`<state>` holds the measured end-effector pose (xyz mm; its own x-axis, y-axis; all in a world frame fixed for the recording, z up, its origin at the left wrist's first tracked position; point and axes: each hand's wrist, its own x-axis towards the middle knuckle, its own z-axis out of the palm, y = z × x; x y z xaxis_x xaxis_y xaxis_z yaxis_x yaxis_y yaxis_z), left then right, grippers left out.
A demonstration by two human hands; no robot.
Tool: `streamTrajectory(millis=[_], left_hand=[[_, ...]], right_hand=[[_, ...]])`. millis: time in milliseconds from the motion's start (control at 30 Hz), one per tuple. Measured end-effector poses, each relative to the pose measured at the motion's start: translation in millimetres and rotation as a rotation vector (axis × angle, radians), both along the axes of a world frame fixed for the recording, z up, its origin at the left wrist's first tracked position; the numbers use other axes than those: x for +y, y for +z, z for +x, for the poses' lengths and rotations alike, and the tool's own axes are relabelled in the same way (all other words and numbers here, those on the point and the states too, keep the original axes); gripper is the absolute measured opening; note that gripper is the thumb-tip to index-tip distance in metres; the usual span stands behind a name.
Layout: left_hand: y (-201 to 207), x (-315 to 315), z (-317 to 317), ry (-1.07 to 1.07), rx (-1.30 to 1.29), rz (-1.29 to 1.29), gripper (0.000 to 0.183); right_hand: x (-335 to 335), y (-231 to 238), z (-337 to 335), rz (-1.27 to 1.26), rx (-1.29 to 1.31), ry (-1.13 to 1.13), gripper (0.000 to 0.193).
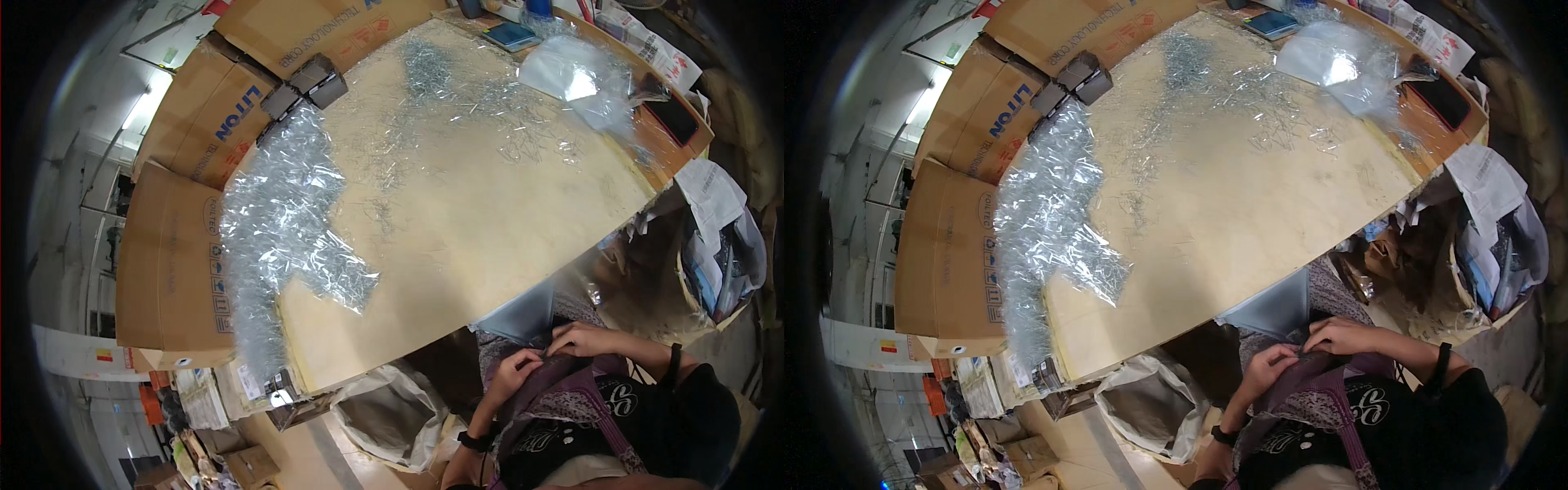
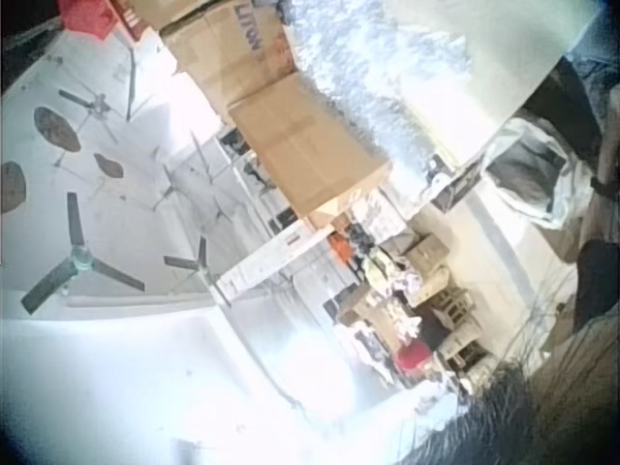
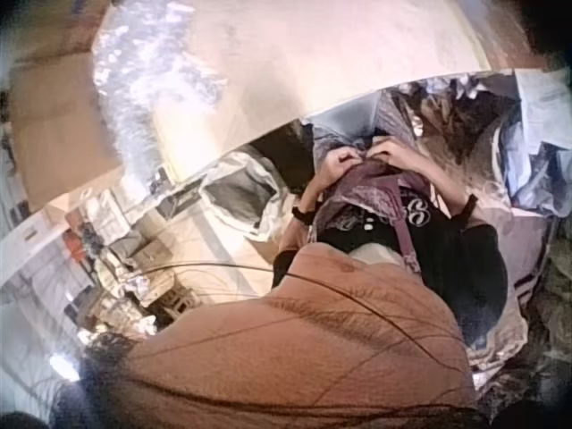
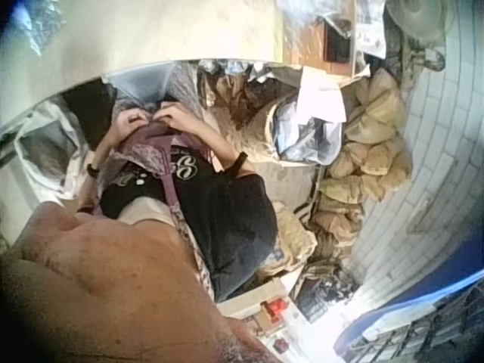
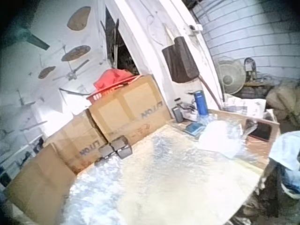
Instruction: The recorder is sorting small metal pins/clips on a table and placing them into clear plastic bags.
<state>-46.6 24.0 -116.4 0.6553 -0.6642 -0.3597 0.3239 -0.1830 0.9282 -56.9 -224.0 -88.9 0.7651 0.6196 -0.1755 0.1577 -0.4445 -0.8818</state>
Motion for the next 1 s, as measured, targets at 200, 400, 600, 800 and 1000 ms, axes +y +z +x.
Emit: streamTrajectory(millis=[200,400,600,800,1000], left_hand=[[74.0,-14.5,15.0,0.320,-0.256,-0.093,0.053],[123.8,49.6,91.0,0.704,-0.516,0.025,0.059],[127.0,122.7,159.4,0.917,-0.836,0.476,0.060],[123.7,103.1,163.0,1.020,-1.275,0.829,0.061],[128.1,20.7,92.5,0.582,-0.445,-0.209,0.051]], right_hand=[[10.5,58.1,29.3,0.137,-0.192,-0.041,0.028],[-22.6,87.0,127.0,-0.034,-0.906,-0.462,0.030],[-112.1,73.0,192.7,-0.718,-0.989,-0.988,0.025],[-118.2,80.6,180.4,-0.577,-0.900,-1.082,0.028],[-27.4,85.9,125.3,-0.140,-1.284,-0.341,0.024]])
